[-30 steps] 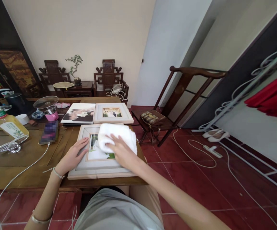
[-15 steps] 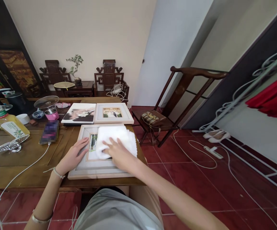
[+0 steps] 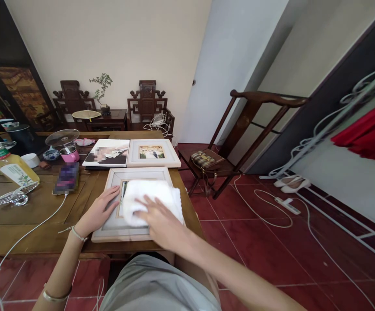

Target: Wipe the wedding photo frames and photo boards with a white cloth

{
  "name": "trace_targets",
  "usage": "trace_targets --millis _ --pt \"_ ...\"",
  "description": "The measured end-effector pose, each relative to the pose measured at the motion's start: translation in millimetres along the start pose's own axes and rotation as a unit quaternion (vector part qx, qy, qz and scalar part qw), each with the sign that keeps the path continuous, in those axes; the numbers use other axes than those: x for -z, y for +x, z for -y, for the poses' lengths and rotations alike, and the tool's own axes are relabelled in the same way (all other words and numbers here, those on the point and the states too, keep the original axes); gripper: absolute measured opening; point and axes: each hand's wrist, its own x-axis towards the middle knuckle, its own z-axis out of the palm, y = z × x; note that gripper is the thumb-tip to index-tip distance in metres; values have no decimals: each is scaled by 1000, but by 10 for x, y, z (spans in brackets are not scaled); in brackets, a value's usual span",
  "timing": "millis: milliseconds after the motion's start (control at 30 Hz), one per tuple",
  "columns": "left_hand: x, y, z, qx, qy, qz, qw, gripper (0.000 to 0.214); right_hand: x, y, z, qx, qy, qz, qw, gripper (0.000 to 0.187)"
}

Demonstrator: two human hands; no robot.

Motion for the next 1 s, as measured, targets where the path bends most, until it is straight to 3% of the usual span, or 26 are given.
trace_targets --millis 167,233,333,467,633,767,867,1000 --pt "17 0 -8 1 2 10 1000 43 33 596 -574 -57 -69 -124 988 71" --pt "21 -1 -11 0 0 7 1000 43 78 783 -680 -51 -86 -120 988 72" --pt "15 -3 -3 -3 -2 -1 1000 41 111 910 -659 -39 -100 -53 993 75" --pt "-6 -10 20 -9 -3 -5 1000 41 97 701 -383 -21 -103 26 994 73" --pt "-13 -19 23 -12 -7 -15 1000 40 192 33 77 22 -55 88 994 68" --pt "-4 -20 6 -12 -7 -17 1000 41 272 -370 364 16 -2 109 994 67" --pt "-3 -20 4 -12 -7 -14 1000 41 210 -404 421 2 -2 113 994 67" --pt "-9 -23 16 -12 -8 -17 1000 40 48 -159 216 -1 -27 63 998 72"
